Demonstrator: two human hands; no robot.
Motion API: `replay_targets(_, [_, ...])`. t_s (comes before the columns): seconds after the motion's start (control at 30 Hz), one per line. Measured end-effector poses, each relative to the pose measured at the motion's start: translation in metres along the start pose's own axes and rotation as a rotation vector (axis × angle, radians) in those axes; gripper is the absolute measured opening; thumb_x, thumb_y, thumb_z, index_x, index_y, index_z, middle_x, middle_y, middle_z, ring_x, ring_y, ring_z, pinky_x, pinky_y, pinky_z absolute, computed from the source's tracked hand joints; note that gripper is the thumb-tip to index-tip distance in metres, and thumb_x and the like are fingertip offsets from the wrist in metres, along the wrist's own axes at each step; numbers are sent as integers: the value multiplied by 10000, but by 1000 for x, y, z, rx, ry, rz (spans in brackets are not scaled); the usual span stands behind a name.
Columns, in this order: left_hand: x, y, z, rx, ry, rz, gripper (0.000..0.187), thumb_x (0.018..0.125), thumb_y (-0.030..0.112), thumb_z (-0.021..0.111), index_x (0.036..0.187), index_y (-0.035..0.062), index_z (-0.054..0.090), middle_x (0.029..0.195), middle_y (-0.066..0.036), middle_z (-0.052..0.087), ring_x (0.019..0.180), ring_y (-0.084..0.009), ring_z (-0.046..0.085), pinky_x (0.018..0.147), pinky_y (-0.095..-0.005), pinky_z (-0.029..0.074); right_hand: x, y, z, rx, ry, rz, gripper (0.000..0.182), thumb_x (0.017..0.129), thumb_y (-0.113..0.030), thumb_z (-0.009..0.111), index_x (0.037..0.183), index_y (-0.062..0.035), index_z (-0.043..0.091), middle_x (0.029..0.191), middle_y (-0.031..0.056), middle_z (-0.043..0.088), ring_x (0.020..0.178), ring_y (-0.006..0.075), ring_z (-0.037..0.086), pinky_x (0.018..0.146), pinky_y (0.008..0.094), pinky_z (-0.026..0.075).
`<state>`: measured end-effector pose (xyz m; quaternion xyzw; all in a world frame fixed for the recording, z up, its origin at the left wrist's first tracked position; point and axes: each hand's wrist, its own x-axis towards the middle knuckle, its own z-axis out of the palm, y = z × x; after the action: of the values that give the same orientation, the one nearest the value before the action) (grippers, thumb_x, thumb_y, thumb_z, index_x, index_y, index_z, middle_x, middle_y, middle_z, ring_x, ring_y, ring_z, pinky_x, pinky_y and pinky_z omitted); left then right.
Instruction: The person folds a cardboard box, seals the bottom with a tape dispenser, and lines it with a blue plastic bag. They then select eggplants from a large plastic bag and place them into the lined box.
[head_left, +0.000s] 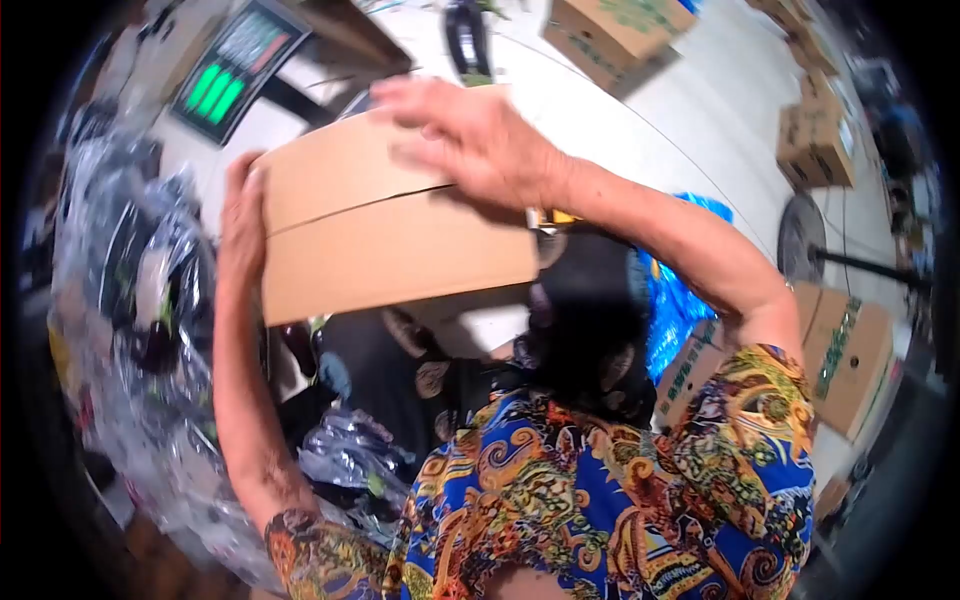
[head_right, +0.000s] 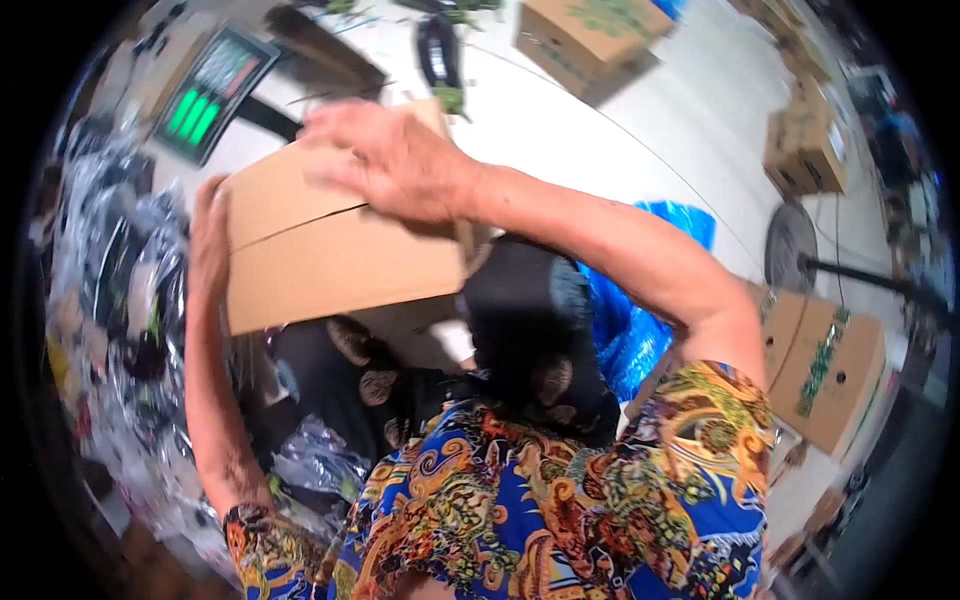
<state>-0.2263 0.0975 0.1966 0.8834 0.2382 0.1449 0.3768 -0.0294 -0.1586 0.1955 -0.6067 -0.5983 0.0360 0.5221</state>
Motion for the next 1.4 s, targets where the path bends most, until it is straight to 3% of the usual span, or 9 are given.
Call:
replay_targets(0.07, [-3, 8, 0, 31, 26, -48, 351, 1032, 289, 387, 1211, 10, 506, 1123, -102, 545, 1081, -188, 501, 982, -295, 373, -9, 13, -41, 67, 234, 362, 278, 928, -245, 582, 1103, -41, 654, 1006, 122, 693, 856, 230, 702, 791, 325, 544])
replay_targets(0.13, [1, 5, 1, 50, 5, -61, 369, 1040, 311, 375, 1216, 15, 506, 1126, -97, 541, 1066, -183, 502, 974, -291, 373, -58, 62, -82, -47, 393, 507, 297, 938, -240, 533, 1096, -20, 655, 945, 135, 707, 865, 225, 711, 767, 319, 540])
replay_targets(0.33, [-1, 15, 4, -7, 30, -171, 348, 1041, 302, 381, 1213, 31, 515, 1128, -76, 543, 1049, -166, 500, 957, -286, 378, -240, 129, -72, -573, -404, 868, 620, 688, -286, 764, 1238, -61, 587, 1214, 208, 600, 1151, 364, 551, 993, 426, 451])
replay_targets(0.43, [-1, 17, 4, 37, 53, -139, 323, 1038, 274, 393, 1213, 31, 516, 1128, -68, 547, 1057, -153, 492, 957, -281, 381, -277, 143, -14, -728, -583, 686, 663, 580, -193, 813, 1179, -43, 572, 1046, 185, 602, 1022, 347, 571, 894, 454, 453])
replay_targets(0.57, [-6, 16, 0, -20, 55, -168, 314, 1036, 261, 404, 1208, 23, 516, 1109, -69, 554, 1048, -156, 496, 957, -277, 385, -282, 166, 15, -804, -511, 617, 308, 667, -117, 674, 944, -62, 550, 829, 148, 619, 831, 377, 618, 786, 465, 485])
replay_targets(0.73, [-5, 13, 1, -100, 46, -159, 309, 1040, 280, 403, 1199, 45, 525, 1052, -48, 563, 979, -124, 506, 891, -260, 413, -239, 125, -23, -530, -367, 1308, 607, 626, -417, 782, 1056, -37, 582, 919, 217, 689, 878, 389, 673, 770, 460, 529])
replay_targets(0.9, [-4, 3, 1, -53, 44, -94, 318, 1031, 290, 407, 1212, 55, 523, 1064, -80, 561, 985, -155, 519, 912, -280, 413, -174, 62, -85, 363, 427, 1069, 391, 784, -320, 723, 1009, -29, 592, 776, -11, 554, 666, 88, 537, 606, 223, 439])
replay_targets(1.1, [-5, -6, 0, -127, 68, -97, 371, 1008, 304, 420, 1236, 23, 503, 1112, -135, 561, 1041, -212, 526, 954, -306, 398, -39, -37, -89, 346, 291, 712, 404, 816, -277, 673, 1105, -21, 554, 822, -21, 534, 738, 63, 489, 663, 219, 397])
replay_targets(1.4, [-10, -16, 4, -316, 107, -64, 265, 1017, 240, 432, 1176, 62, 548, 1015, -61, 605, 955, -147, 547, 895, -285, 435, -12, -58, -90, 117, 142, 632, 482, 777, -233, 745, 1164, -20, 553, 974, 34, 603, 871, 106, 563, 765, 255, 469])
